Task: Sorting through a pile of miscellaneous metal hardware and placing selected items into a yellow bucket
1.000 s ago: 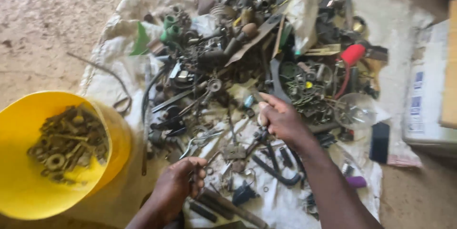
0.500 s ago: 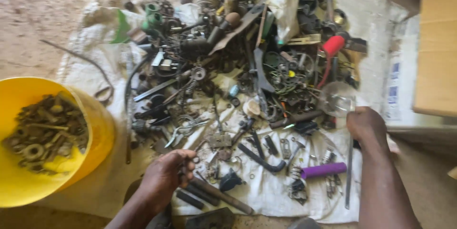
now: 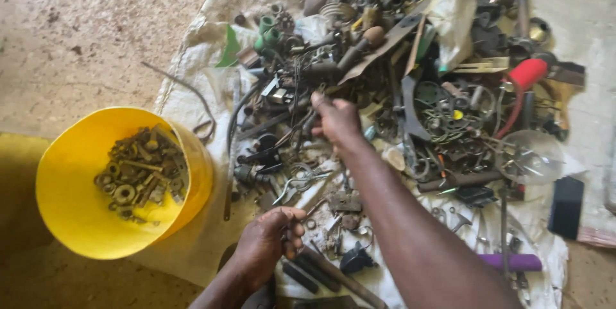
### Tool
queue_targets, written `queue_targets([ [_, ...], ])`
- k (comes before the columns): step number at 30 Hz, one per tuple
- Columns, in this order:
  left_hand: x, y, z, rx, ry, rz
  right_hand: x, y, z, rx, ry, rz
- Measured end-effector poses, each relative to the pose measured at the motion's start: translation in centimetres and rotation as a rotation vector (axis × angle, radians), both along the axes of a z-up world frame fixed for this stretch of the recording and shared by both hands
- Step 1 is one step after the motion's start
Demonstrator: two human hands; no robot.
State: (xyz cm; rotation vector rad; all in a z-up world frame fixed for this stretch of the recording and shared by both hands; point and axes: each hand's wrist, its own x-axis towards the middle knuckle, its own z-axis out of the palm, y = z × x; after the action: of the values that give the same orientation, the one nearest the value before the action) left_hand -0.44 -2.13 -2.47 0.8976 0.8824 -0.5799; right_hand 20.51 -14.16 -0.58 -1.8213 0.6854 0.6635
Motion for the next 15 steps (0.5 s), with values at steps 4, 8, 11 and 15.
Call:
queue_targets([
  [4, 0.9, 1.7, 0.2, -0.001, 0.024, 0.003, 4.7, 2.5, 0.9, 0.134, -0.231, 0.019],
  [8, 1.7, 1.7, 0.5, 0.018, 0.023, -0.047, 10.6, 2.9, 0.1, 0.073, -0.304, 0.119],
  [11, 3.5, 2.7, 0.1, 0.102, 0.028, -0.011, 11.1, 2.7, 1.6, 0.122, -0.302, 0.206],
  [15, 3.3, 1.6, -0.8, 0.050, 0.075, 0.009, 3.0, 0.4, 8.2, 0.072, -0.032, 0.240],
])
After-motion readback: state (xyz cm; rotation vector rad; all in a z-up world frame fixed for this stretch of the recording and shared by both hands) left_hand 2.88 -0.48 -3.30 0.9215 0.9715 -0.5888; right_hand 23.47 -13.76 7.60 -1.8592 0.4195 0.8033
